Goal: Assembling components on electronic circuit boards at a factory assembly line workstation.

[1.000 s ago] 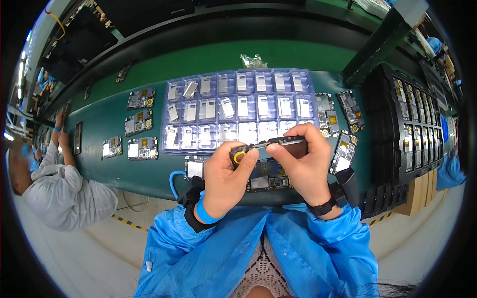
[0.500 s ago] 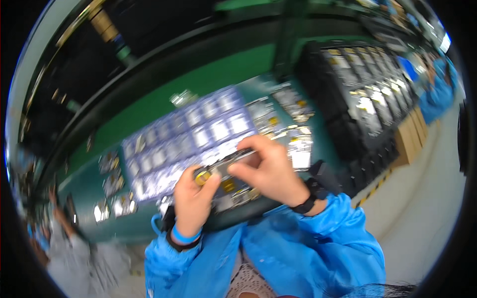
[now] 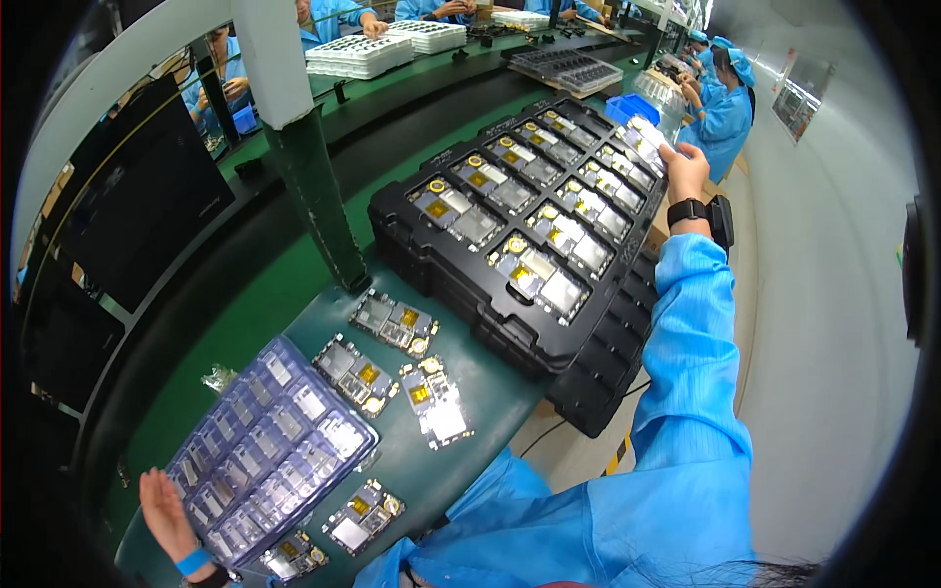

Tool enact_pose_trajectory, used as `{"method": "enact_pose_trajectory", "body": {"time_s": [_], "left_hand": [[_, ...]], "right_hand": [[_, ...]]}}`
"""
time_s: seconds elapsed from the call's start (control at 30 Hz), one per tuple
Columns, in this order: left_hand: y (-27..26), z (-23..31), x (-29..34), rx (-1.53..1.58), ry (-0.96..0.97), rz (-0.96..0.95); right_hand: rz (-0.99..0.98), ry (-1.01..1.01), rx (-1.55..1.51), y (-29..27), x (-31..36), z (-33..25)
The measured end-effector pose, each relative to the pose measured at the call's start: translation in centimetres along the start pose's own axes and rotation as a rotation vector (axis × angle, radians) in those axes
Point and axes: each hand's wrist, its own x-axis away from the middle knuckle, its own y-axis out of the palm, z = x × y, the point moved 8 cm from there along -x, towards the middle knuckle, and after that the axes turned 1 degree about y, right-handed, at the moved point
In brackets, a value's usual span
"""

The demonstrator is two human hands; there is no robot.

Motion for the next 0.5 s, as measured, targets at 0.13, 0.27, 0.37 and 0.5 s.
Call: {"method": "enact_pose_trajectory", "body": {"time_s": [0.13, 0.27, 0.37, 0.5], "left_hand": [[-11.6, 1.0, -8.0, 0.021, 0.004, 0.161], [-18.1, -0.2, -14.2, -0.186, 0.001, 0.359], [-25.9, -0.1, -17.3, -0.182, 0.023, 0.558], [-31.9, -0.1, -21.1, -0.253, 0.058, 0.635]], "right_hand": [[0.082, -0.041, 0.362, 1.7, -3.7, 3.0], [0.077, -0.082, 0.406, 2.8, -8.2, 6.8], [0.005, -0.068, 0.389, 5.3, -8.7, 8.2], [-0.152, -0.128, 0.429, 8.1, -9.7, 9.9]]}}
